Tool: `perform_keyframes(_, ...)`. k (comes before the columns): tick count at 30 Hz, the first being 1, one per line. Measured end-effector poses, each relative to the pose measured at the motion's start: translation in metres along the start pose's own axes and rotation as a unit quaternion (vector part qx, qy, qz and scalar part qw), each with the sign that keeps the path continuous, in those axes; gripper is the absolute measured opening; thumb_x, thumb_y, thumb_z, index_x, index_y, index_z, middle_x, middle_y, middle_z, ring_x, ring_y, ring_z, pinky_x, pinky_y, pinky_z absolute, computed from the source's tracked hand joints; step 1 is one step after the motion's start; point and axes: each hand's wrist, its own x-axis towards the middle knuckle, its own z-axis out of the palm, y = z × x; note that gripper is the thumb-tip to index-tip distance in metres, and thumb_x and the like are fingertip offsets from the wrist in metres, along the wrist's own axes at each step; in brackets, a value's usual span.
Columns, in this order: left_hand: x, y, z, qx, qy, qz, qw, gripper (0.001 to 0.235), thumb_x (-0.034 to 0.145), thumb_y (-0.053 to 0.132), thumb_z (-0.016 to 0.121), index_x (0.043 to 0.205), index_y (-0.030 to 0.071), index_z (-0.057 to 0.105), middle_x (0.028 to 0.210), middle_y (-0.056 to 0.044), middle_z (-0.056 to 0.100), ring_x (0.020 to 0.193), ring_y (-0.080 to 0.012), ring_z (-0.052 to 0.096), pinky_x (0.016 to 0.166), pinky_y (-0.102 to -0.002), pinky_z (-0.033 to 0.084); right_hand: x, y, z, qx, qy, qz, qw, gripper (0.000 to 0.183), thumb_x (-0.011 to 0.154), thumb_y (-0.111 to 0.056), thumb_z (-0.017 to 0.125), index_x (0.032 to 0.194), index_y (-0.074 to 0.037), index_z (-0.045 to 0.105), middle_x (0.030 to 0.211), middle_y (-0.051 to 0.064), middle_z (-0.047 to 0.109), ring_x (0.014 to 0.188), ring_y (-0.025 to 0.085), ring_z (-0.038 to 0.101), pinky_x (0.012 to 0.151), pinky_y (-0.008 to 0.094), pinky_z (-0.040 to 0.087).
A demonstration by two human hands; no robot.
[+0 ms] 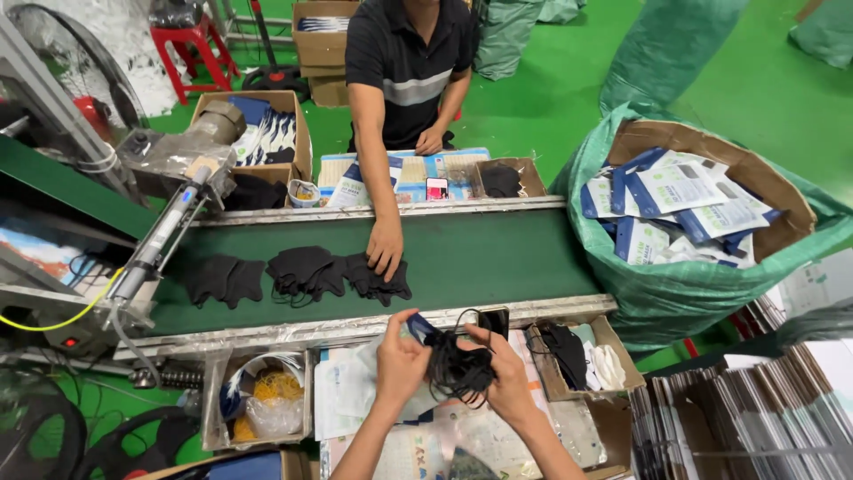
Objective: Picking up black masks from a conveyor belt and placing them into individual product packages.
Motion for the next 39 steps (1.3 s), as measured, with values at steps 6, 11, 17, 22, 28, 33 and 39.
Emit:
perform_keyframes(6,-0.032,0.05,0.019,0.088,-0.313,-0.02,0.945,0.054,0.085,0.008,0.074,0.137,0.006,0.058,0.058,0.002,0.066,0.048,-0.0073,0.063,0.052,-0.025,0.053,-0.053,0.083,0.02,-0.209,-0.341,0.18,0.899,0.018,0.075,-0.017,0.077,0.086,-0.003,0.073,0.088,0.021,0.071,0.092,0.041,0.068,0.082,0.049,0.053)
perform_keyframes(11,-0.021,0.054,-0.011,0.066,-0.2,0.094,0.973,0.078,0.063,0.024,0.094,0.13,-0.001,0.064,0.078,-0.011,0.063,0.067,-0.0122,0.058,0.062,-0.032,0.048,-0.032,0.037,-0.01,-0.195,-0.369,0.14,0.898,0.012,0.07,-0.012,0.074,0.081,-0.01,0.077,0.079,0.019,0.07,0.084,0.041,0.068,0.074,0.051,0.053)
perform_keyframes(17,-0.017,0.07,-0.027,0.032,-0.319,-0.006,0.947,0.046,0.062,0.02,0.096,0.1,0.002,0.077,0.087,-0.005,0.079,0.077,-0.007,0.069,0.074,-0.028,0.058,-0.028,0.004,-0.01,0.002,-0.306,0.231,0.924,0.023,0.075,-0.012,0.075,0.098,-0.012,0.08,0.086,0.018,0.073,0.083,0.035,0.071,0.073,0.042,0.054)
perform_keyframes(22,-0.019,0.06,-0.024,0.01,-0.35,-0.033,0.936,0.034,0.069,0.018,0.091,0.099,0.004,0.08,0.088,-0.003,0.081,0.078,-0.0053,0.069,0.076,-0.025,0.058,-0.042,0.011,-0.016,0.194,-0.274,0.337,0.879,0.022,0.08,-0.008,0.076,0.102,-0.008,0.08,0.093,0.011,0.073,0.083,0.025,0.071,0.074,0.036,0.053)
perform_keyframes(28,-0.017,0.061,-0.015,-0.005,-0.264,-0.018,0.964,0.027,0.07,0.015,0.089,0.093,0.004,0.082,0.082,-0.001,0.08,0.074,-0.0053,0.069,0.072,-0.025,0.056,-0.02,-0.016,-0.037,0.069,-0.24,0.167,0.954,0.016,0.089,-0.011,0.072,0.099,-0.001,0.077,0.102,0.012,0.07,0.094,0.024,0.069,0.083,0.035,0.053)
perform_keyframes(33,-0.015,0.037,0.012,-0.043,-0.155,0.0,0.987,0.019,0.077,0.016,0.087,0.089,0.003,0.083,0.076,-0.004,0.079,0.067,-0.0077,0.068,0.062,-0.028,0.054,-0.008,-0.017,-0.036,0.023,-0.071,0.105,0.992,0.024,0.085,-0.013,0.074,0.102,0.002,0.067,0.092,0.015,0.067,0.082,0.027,0.066,0.071,0.037,0.05)
perform_keyframes(39,-0.014,0.046,0.067,0.08,-0.022,0.046,0.995,0.021,0.076,0.02,0.087,0.084,0.002,0.08,0.072,-0.009,0.076,0.061,-0.0122,0.071,0.059,-0.031,0.055,-0.009,0.032,-0.05,-0.056,-0.048,0.143,0.987,0.013,0.084,-0.011,0.075,0.083,0.0,0.069,0.073,0.013,0.062,0.065,0.029,0.061,0.06,0.038,0.047)
